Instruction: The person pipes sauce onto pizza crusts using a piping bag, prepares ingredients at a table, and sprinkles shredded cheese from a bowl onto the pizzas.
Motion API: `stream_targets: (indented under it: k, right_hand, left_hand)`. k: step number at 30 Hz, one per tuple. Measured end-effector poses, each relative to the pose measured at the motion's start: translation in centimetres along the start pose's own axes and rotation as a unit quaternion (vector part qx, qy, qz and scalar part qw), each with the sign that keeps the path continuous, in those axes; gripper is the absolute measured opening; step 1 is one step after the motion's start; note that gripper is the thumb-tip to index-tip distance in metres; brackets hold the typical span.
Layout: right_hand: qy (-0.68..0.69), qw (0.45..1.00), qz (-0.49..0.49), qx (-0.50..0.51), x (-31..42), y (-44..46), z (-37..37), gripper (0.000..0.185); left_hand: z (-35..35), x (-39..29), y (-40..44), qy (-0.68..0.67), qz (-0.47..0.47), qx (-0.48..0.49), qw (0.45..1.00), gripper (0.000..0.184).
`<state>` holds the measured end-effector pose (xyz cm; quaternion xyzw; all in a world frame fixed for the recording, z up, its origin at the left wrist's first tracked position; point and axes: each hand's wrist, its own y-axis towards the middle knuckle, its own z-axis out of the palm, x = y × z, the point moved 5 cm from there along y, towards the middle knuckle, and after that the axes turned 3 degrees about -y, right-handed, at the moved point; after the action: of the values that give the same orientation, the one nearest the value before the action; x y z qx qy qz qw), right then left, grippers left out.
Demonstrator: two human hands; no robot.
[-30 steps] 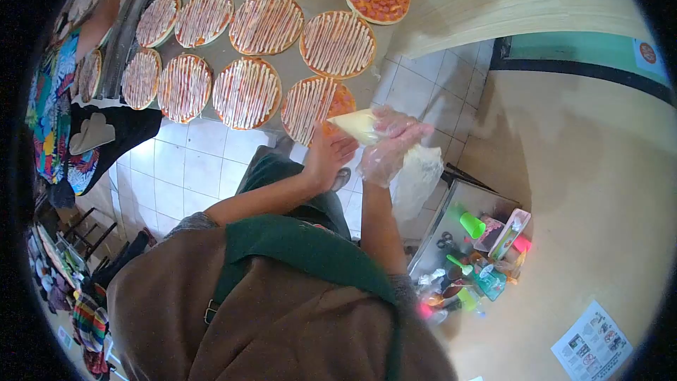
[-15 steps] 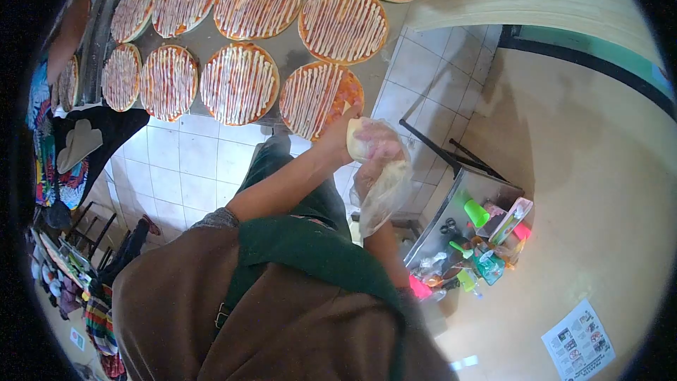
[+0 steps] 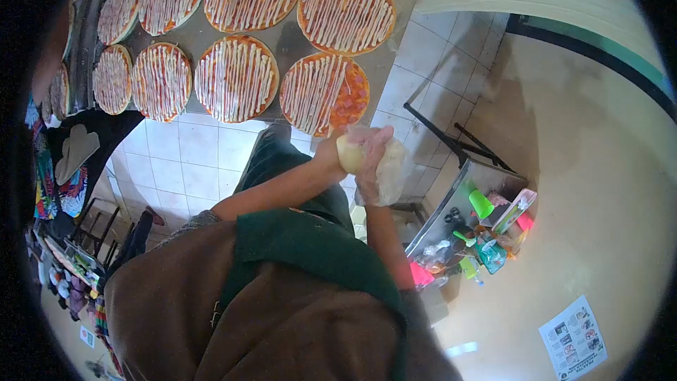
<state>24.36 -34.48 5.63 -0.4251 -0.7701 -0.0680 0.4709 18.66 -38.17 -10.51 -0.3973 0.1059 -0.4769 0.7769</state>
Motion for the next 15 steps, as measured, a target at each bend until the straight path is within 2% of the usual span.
stream_targets:
  k: [2, 3, 4, 6, 7, 8, 9, 11, 13, 15]
  right_hand:
    - [0.019, 0.999, -0.006, -0.031, -1.3, 1.8, 0.3, 0.060]
    - [-0.027, 0.997, -0.050, -0.045, -0.1, 3.8, 0.1, 0.059]
    - [-0.074, 0.991, -0.094, -0.057, 2.0, 5.6, -0.2, 0.059]
    - [-0.104, 0.984, -0.132, -0.057, 4.2, 6.4, -0.3, 0.057]
    - [-0.088, 0.987, -0.125, -0.047, 4.6, 6.2, -0.2, 0.056]
    - [-0.071, 0.990, -0.119, -0.039, 4.9, 6.0, -0.1, 0.055]
    - [-0.119, 0.992, -0.050, -0.016, 4.8, 4.6, -0.2, 0.054]
    - [-0.210, 0.973, 0.089, 0.030, 4.4, 0.9, -0.8, 0.053]
    - [-0.183, 0.982, -0.021, 0.026, 5.2, 1.6, -0.5, 0.048]
    - [-0.155, 0.980, -0.123, 0.021, 5.5, 2.0, -0.4, 0.046]
  left_hand:
    - [-0.4, 0.2, 4.8, 0.128, 0.034, 0.056, 0.990, 0.039]
    - [-0.7, 0.3, 7.3, 0.188, 0.055, 0.080, 0.977, 0.040]
    - [4.2, -1.4, 6.8, 0.091, 0.006, 0.065, 0.994, 0.040]
    - [7.6, -3.0, 5.5, 0.066, -0.005, 0.044, 0.997, 0.040]
    - [7.6, -3.2, 4.8, 0.140, 0.031, 0.039, 0.989, 0.040]
    - [7.1, -2.9, 3.6, 0.145, 0.034, 0.034, 0.988, 0.039]
    - [6.4, -2.6, 2.6, 0.150, 0.037, 0.030, 0.988, 0.038]
    - [0.7, 0.0, 0.8, 0.057, -0.014, 0.017, 0.998, 0.035]
    - [-4.2, 1.7, 0.3, 0.041, -0.041, -0.003, 0.998, 0.035]
    - [-4.2, 1.8, 0.7, 0.046, -0.037, 0.001, 0.998, 0.038]
